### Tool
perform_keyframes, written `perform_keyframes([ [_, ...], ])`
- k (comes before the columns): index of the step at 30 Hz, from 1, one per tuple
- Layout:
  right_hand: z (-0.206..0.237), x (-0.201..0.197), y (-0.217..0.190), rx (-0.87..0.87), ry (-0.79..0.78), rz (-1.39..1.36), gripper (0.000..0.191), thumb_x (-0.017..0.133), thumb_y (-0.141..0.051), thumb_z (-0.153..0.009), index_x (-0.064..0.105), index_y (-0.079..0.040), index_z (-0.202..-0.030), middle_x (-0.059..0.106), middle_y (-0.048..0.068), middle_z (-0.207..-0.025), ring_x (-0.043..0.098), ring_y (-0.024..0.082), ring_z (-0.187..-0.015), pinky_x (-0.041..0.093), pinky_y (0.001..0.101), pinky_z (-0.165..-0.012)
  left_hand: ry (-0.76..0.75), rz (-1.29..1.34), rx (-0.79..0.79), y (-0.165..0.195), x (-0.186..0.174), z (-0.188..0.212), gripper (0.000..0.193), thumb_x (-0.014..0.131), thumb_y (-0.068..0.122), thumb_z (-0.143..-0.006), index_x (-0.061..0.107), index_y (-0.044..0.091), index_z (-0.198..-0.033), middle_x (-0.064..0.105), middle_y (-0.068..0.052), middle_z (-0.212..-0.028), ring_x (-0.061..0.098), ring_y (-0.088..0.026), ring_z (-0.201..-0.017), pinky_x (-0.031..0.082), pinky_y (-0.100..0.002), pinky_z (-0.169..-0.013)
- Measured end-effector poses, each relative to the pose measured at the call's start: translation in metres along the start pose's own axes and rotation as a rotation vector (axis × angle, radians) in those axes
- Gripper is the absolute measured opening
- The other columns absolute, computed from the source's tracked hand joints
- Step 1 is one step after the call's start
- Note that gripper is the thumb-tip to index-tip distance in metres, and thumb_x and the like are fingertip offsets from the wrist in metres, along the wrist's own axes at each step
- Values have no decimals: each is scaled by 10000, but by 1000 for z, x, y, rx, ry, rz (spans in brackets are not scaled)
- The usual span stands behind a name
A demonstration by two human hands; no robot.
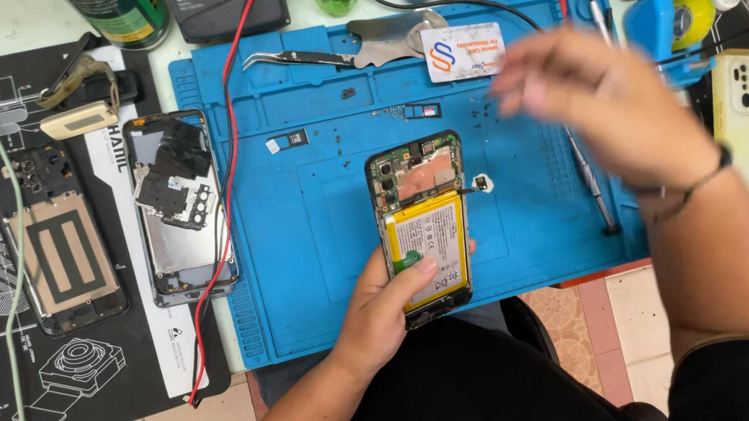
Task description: The person uses a screwdriver to remove a screw from a disassembled smartphone, then connects multimeter probes to test points on the motherboard. They use tweezers to remove a small component from the battery area, inspect it, and place it back. The work continues with further adjustments to internal connectors.
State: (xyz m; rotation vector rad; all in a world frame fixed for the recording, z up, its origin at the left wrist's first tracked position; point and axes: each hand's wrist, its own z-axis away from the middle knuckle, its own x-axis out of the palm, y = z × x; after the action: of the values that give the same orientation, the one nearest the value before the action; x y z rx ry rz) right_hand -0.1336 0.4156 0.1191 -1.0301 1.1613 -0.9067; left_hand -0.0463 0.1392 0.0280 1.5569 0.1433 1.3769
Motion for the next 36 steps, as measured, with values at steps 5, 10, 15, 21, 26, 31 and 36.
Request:
perform_keyframes([
  [5,43,67,14,97,-167,-455,519,770,-49,-829,575,0,-1307,683,108,-1219,660,191,-1155,560,351,-1012,-21,-16,7,-25,-6,0,435,549,123,-1033,515,9,-1451,647,-126,-1354,624,-209,-1259,499,-385,-1092],
  [10,58,107,31,118,6,-693,392,787,19,-831,612,1,-1182,704,111,-1121,686,189,-1048,570,352,-959,22,-31,16,-49,-10,5,405,603,113,-1036,548,17,-1426,644,-64,-1297,613,-157,-1201,513,-355,-1042],
  [15,65,119,40,135,138,-649,313,791,38,-842,613,-12,-1095,703,94,-1033,687,165,-947,582,325,-851,34,-81,29,-59,-9,10,396,603,90,-1044,546,2,-1426,645,-58,-1277,603,-138,-1182,514,-340,-1027],
  [21,72,126,38,79,181,-619,306,786,9,-859,586,-41,-1086,690,56,-1028,668,127,-928,582,295,-829,15,-84,35,-58,-5,14,415,597,73,-1037,523,-2,-1438,649,-67,-1277,615,-143,-1176,527,-344,-1017],
  [26,75,128,37,53,180,-643,301,786,9,-882,579,-39,-1095,700,69,-1016,674,133,-917,582,304,-816,-32,-127,49,-51,-8,14,435,592,61,-1038,508,-3,-1460,647,-65,-1299,612,-143,-1207,520,-344,-1043],
  [31,74,124,47,108,196,-667,293,784,23,-861,606,-34,-1086,701,71,-1024,677,136,-922,573,309,-823,-25,-61,-1,-53,-12,8,431,603,47,-1017,528,-8,-1439,660,-69,-1279,631,-156,-1193,527,-353,-1040],
  [36,75,117,54,207,145,-742,256,776,34,-818,658,-25,-1038,726,89,-1030,710,166,-936,588,340,-827,-31,-20,-20,-56,-13,8,420,608,56,-1022,542,-2,-1432,657,-59,-1276,620,-142,-1185,517,-343,-1037],
])
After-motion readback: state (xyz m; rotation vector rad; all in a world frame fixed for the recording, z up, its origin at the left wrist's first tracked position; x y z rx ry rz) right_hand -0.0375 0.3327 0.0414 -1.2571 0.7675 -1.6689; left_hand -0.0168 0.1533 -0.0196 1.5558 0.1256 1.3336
